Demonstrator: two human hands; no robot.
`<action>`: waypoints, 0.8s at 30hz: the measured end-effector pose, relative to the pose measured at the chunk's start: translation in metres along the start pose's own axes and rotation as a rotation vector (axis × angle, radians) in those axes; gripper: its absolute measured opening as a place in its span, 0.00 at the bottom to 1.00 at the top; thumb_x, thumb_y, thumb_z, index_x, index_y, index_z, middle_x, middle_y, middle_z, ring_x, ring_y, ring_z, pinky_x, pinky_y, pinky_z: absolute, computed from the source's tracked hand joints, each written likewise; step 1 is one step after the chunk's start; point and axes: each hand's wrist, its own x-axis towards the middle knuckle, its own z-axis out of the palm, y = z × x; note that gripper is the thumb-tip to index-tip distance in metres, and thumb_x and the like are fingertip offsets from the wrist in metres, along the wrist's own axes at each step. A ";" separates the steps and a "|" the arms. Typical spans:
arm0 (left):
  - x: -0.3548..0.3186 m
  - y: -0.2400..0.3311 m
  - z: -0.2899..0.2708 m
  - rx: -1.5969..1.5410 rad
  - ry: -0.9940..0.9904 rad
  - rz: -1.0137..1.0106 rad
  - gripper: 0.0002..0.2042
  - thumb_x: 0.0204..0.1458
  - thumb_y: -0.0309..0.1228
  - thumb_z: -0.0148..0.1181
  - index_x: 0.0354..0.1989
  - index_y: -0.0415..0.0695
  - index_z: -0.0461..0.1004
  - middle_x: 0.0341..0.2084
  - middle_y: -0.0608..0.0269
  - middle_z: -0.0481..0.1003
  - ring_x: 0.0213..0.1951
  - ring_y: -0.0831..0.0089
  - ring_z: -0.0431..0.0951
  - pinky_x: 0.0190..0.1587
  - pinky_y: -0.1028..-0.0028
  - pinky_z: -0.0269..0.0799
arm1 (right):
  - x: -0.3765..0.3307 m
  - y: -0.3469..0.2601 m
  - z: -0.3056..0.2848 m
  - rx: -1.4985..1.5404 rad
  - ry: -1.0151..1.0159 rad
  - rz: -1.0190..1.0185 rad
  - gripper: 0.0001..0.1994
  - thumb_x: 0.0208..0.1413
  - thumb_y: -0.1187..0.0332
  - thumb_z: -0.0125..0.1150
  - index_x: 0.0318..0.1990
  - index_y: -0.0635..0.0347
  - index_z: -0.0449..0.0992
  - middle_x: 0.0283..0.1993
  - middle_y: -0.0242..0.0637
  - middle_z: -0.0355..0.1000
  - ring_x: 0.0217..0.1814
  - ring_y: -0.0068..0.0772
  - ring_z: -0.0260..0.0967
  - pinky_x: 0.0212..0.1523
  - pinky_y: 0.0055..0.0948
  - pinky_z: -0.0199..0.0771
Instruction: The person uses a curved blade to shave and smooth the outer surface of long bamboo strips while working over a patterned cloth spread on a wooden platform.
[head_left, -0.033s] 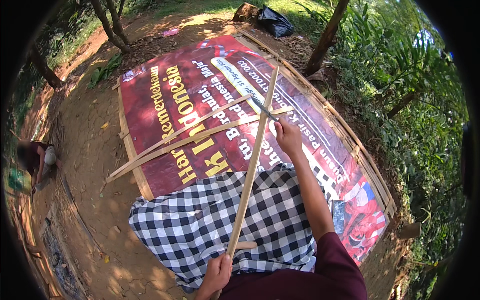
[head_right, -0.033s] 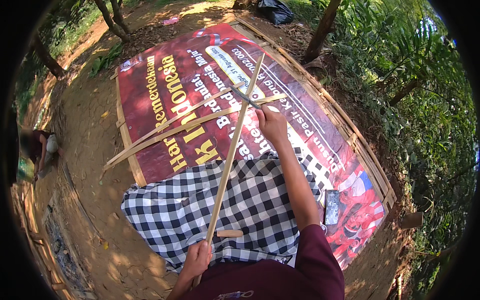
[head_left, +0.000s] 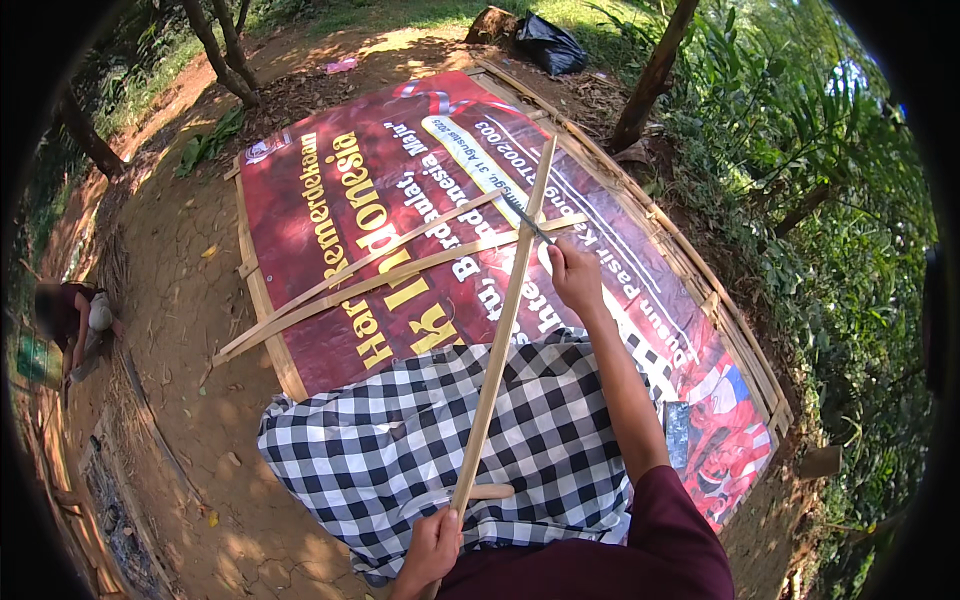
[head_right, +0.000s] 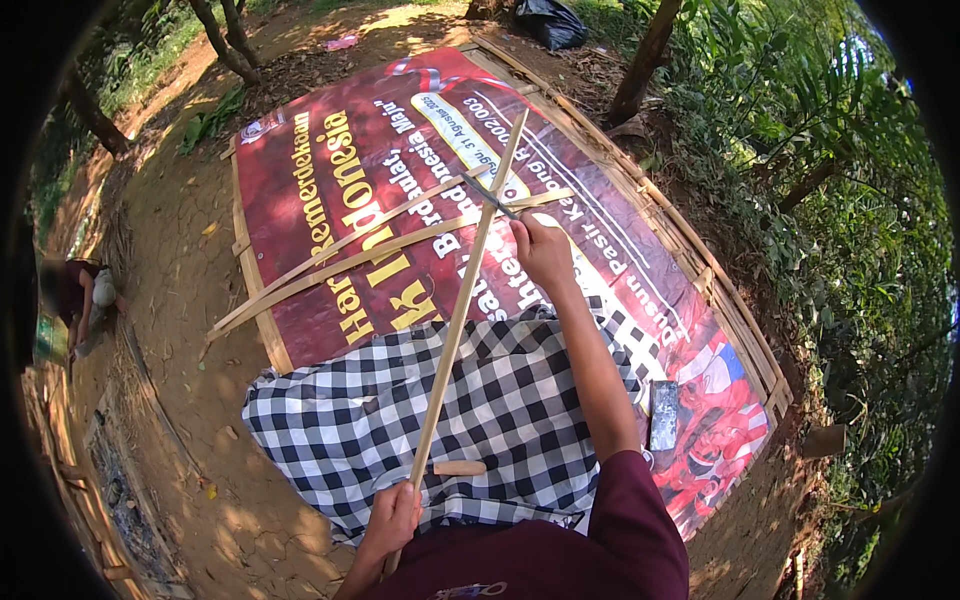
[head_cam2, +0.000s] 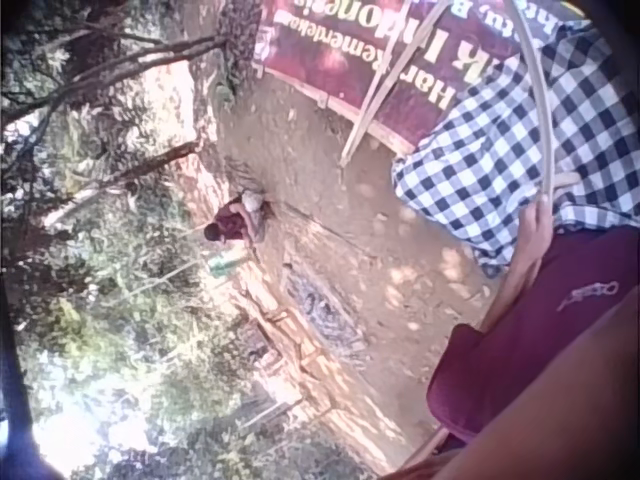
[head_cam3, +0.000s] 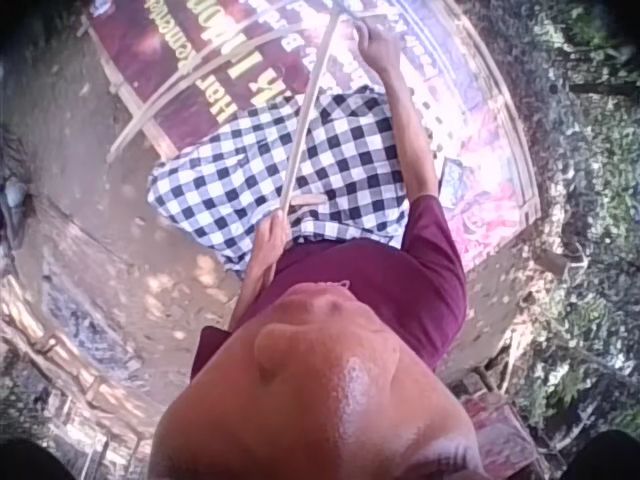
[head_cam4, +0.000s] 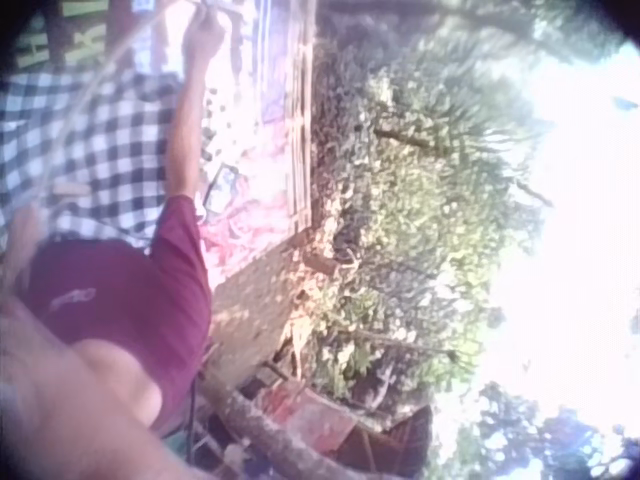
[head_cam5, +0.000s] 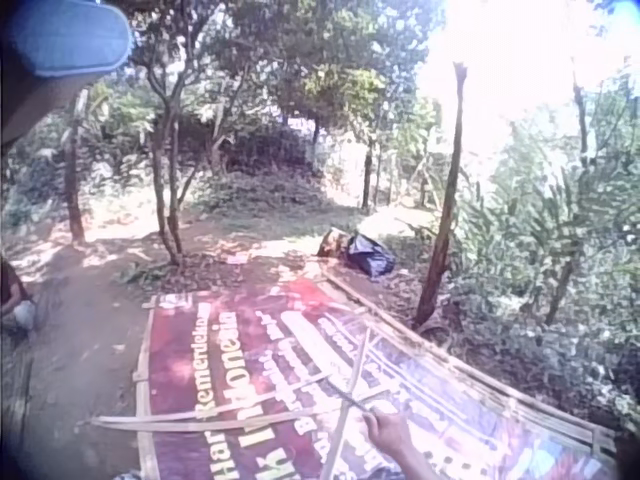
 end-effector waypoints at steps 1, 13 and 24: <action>0.002 -0.001 -0.001 0.003 0.016 -0.019 0.20 0.64 0.38 0.41 0.21 0.40 0.66 0.09 0.70 0.63 0.13 0.82 0.63 0.17 0.77 0.58 | 0.000 -0.001 0.000 0.186 -0.081 0.091 0.21 0.65 0.52 0.45 0.25 0.59 0.62 0.14 0.36 0.60 0.12 0.35 0.56 0.16 0.34 0.56; 0.008 0.003 -0.008 -0.083 0.051 -0.046 0.21 0.67 0.40 0.35 0.21 0.43 0.62 0.08 0.72 0.57 0.10 0.85 0.55 0.14 0.80 0.53 | -0.028 -0.056 -0.010 -0.131 -0.344 -0.487 0.17 0.58 0.51 0.54 0.27 0.55 0.69 0.15 0.35 0.64 0.16 0.38 0.65 0.18 0.39 0.62; -0.009 -0.008 -0.007 -0.108 0.030 0.025 0.21 0.66 0.38 0.35 0.20 0.43 0.63 0.09 0.70 0.60 0.10 0.84 0.58 0.17 0.81 0.56 | 0.014 0.007 -0.027 -0.303 0.054 0.121 0.18 0.63 0.54 0.48 0.29 0.60 0.70 0.18 0.49 0.68 0.20 0.54 0.67 0.22 0.45 0.63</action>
